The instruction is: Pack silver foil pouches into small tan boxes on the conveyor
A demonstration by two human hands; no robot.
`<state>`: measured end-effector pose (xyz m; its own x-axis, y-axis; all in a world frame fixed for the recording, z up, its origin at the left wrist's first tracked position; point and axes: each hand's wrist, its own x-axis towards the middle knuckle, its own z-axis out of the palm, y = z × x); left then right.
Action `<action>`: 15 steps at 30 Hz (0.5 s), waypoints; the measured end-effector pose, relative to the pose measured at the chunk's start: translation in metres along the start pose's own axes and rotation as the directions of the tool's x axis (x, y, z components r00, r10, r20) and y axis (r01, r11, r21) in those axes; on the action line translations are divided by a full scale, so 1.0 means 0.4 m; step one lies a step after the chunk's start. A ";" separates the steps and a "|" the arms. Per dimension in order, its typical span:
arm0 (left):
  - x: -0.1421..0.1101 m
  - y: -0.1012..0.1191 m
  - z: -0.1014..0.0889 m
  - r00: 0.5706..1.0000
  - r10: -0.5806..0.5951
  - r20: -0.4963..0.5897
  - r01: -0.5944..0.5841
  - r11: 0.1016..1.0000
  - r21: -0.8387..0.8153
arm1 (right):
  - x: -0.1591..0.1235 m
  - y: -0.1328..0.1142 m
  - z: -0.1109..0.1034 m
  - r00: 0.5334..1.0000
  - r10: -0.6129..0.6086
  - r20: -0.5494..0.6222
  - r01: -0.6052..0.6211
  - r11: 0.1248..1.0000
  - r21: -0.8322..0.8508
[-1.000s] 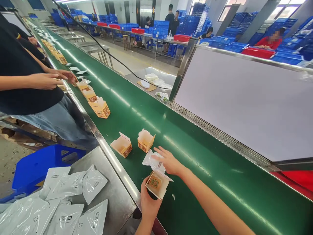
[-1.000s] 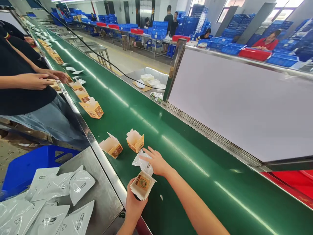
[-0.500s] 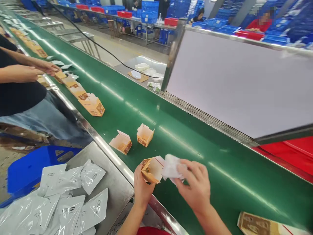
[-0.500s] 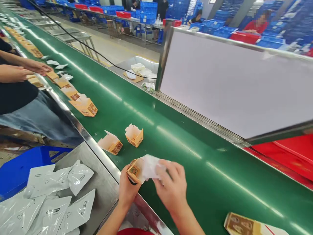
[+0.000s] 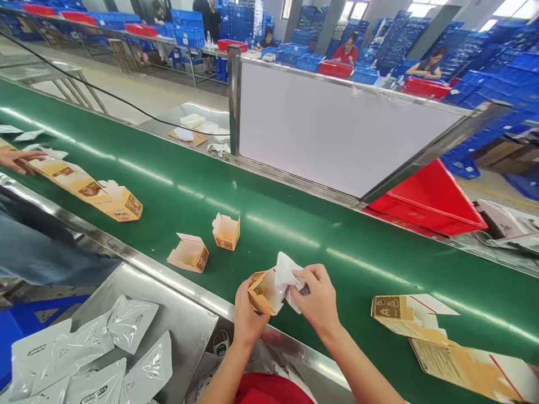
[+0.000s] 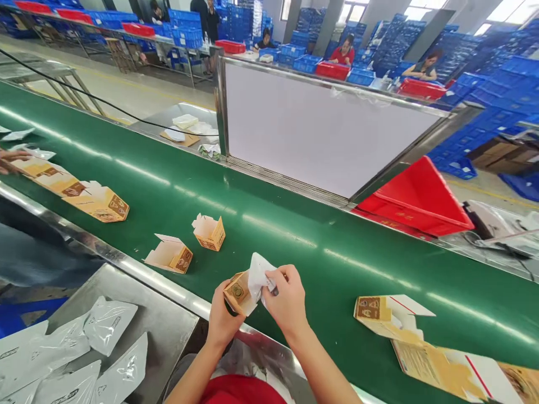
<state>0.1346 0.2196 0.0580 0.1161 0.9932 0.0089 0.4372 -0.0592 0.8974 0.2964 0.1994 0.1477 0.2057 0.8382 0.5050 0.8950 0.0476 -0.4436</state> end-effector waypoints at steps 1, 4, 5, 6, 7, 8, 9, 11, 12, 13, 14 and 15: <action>-0.002 0.005 0.005 1.000 0.013 0.021 -0.014 1.000 0.009 | -0.010 -0.006 -0.002 1.000 -0.019 0.015 0.020 1.000 -0.016; -0.004 0.012 0.014 0.998 0.033 0.054 -0.037 0.997 0.066 | -0.039 -0.032 -0.014 0.977 -0.132 0.164 0.132 0.991 0.015; -0.003 0.013 0.014 0.998 0.024 0.050 -0.028 0.996 0.080 | -0.047 -0.042 -0.022 0.959 -0.165 0.231 0.159 0.986 0.044; -0.001 0.014 0.014 0.999 0.012 0.050 -0.016 0.996 0.091 | -0.054 -0.052 -0.032 0.934 -0.192 0.301 0.175 0.981 0.080; -0.001 0.014 0.013 0.999 0.000 0.054 -0.005 0.995 0.098 | -0.060 -0.060 -0.042 0.904 -0.208 0.372 0.177 0.977 0.117; -0.001 0.016 0.013 0.998 -0.003 0.065 -0.003 0.995 0.099 | -0.066 -0.067 -0.051 0.873 -0.214 0.438 0.165 0.975 0.149; -0.003 0.017 0.014 0.996 0.009 0.085 -0.017 0.995 0.095 | -0.071 -0.071 -0.057 0.842 -0.213 0.495 0.145 0.974 0.172; -0.013 0.023 0.020 0.985 0.081 0.150 -0.092 0.993 0.072 | -0.080 -0.067 -0.057 0.790 -0.207 0.577 0.110 0.974 0.198; -0.021 0.026 0.026 0.974 0.119 0.190 -0.132 0.990 0.055 | -0.084 -0.060 -0.052 0.771 -0.208 0.602 0.102 0.973 0.205; -0.030 0.029 0.033 0.959 0.153 0.239 -0.165 0.986 0.032 | -0.088 -0.048 -0.045 0.762 -0.207 0.613 0.099 0.974 0.206; -0.040 0.031 0.040 0.942 0.171 0.290 -0.179 0.984 0.003 | -0.092 -0.031 -0.040 0.759 -0.201 0.619 0.095 0.975 0.201; -0.050 0.031 0.048 0.924 0.171 0.342 -0.171 0.985 -0.032 | -0.097 -0.009 -0.037 0.764 -0.181 0.619 0.085 0.980 0.182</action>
<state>0.1549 0.1970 0.0606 0.4876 0.8730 0.0111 0.3825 -0.2250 0.8962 0.2911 0.1586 0.1407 -0.2502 0.9682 0.0077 0.8222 0.2167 -0.5263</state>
